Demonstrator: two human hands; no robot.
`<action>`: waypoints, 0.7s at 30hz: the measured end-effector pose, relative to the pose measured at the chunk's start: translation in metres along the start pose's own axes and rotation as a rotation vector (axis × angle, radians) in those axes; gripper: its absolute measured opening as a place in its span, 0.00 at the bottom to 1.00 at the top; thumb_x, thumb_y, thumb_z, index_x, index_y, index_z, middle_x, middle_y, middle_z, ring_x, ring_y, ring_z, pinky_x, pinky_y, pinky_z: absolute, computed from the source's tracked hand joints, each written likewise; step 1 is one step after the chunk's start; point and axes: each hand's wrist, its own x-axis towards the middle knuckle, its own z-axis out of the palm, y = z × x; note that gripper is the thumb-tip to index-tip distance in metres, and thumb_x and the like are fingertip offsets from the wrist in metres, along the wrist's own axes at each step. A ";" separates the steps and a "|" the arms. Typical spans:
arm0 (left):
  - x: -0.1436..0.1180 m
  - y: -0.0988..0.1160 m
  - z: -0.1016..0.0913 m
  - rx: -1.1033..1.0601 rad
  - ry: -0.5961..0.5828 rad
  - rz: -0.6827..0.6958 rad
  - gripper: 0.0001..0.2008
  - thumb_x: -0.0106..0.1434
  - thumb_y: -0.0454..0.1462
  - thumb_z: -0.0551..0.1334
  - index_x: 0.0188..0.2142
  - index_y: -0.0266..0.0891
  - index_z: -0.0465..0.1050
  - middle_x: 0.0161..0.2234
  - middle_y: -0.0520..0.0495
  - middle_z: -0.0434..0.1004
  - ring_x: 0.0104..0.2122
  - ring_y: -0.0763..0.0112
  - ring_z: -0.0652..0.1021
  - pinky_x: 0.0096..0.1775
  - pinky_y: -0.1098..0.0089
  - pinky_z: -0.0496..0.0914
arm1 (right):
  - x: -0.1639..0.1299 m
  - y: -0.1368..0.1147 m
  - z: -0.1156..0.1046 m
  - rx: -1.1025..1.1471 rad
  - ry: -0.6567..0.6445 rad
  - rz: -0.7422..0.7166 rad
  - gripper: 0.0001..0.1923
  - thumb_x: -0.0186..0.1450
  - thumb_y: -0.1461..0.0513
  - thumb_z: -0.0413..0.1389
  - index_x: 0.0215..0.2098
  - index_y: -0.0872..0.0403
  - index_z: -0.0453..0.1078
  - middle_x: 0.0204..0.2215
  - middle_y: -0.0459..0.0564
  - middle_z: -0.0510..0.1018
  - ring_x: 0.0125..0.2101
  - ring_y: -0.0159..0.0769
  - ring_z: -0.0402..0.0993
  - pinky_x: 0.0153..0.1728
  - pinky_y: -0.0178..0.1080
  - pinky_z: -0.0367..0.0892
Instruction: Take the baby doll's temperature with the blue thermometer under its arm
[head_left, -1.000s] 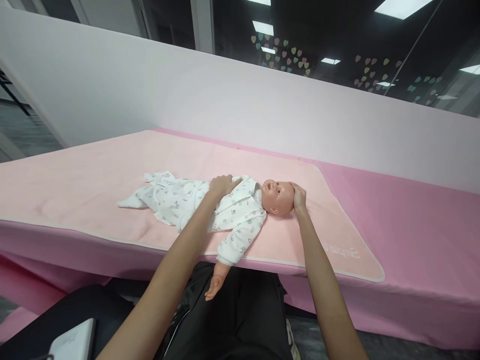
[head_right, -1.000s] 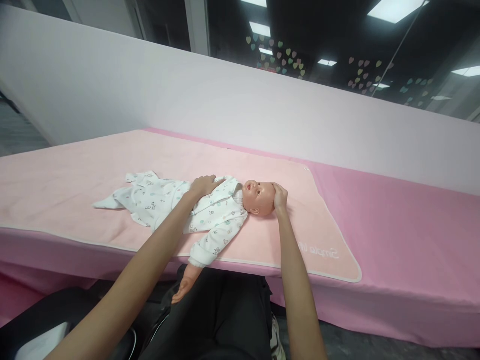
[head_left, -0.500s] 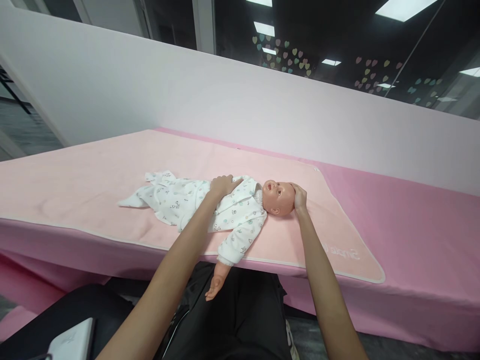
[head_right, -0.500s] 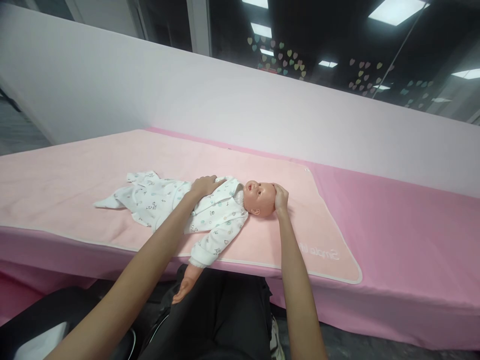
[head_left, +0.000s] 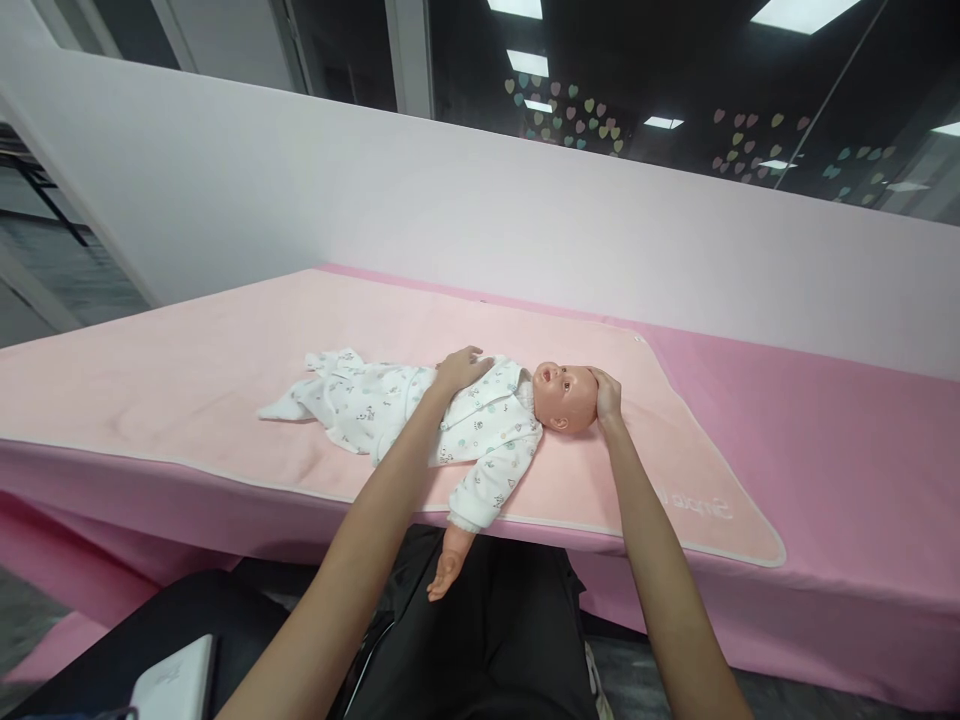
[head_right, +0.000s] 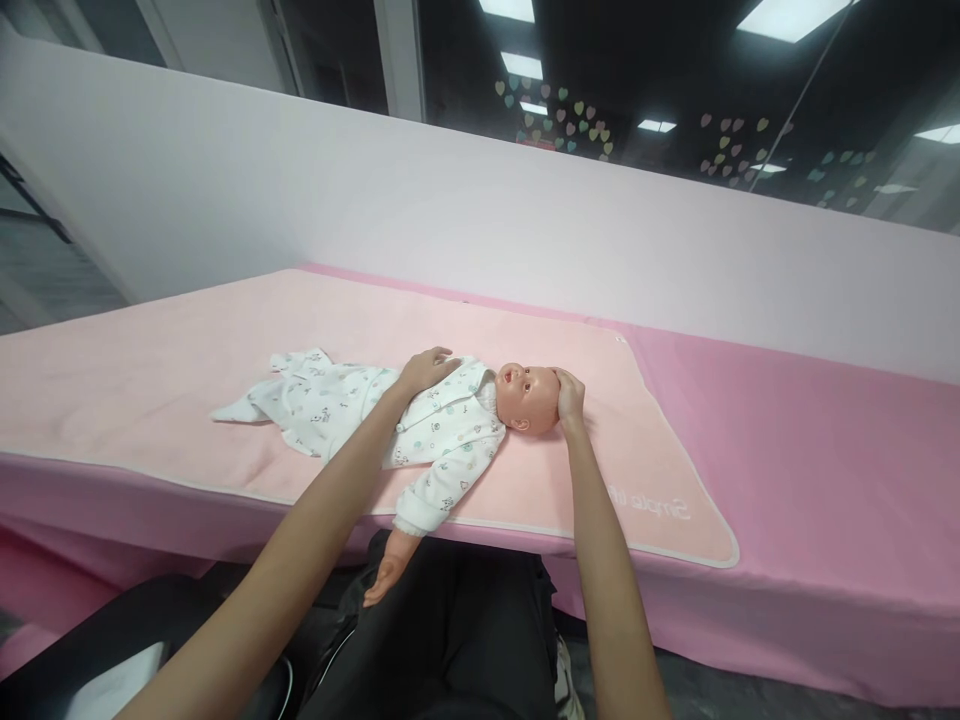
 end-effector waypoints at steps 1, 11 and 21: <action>-0.001 0.001 -0.001 -0.227 0.009 0.052 0.30 0.51 0.53 0.58 0.47 0.37 0.68 0.48 0.37 0.70 0.49 0.53 0.70 0.48 0.59 0.62 | 0.001 0.002 -0.001 0.003 -0.006 -0.002 0.08 0.50 0.59 0.50 0.18 0.54 0.68 0.23 0.45 0.78 0.27 0.33 0.70 0.29 0.35 0.67; -0.032 0.018 0.008 -0.396 -0.476 0.369 0.26 0.41 0.42 0.69 0.41 0.38 0.72 0.27 0.52 0.68 0.27 0.75 0.68 0.30 0.73 0.63 | 0.002 -0.001 -0.001 -0.099 -0.010 -0.053 0.09 0.50 0.60 0.49 0.19 0.54 0.68 0.24 0.46 0.78 0.29 0.34 0.71 0.33 0.36 0.66; -0.022 0.005 0.004 -1.031 -0.096 -0.066 0.27 0.49 0.39 0.65 0.50 0.38 0.67 0.31 0.48 0.74 0.31 0.71 0.74 0.37 0.70 0.68 | -0.022 -0.039 0.010 -0.897 0.060 -0.679 0.14 0.58 0.62 0.45 0.30 0.55 0.73 0.37 0.54 0.76 0.42 0.41 0.67 0.48 0.44 0.57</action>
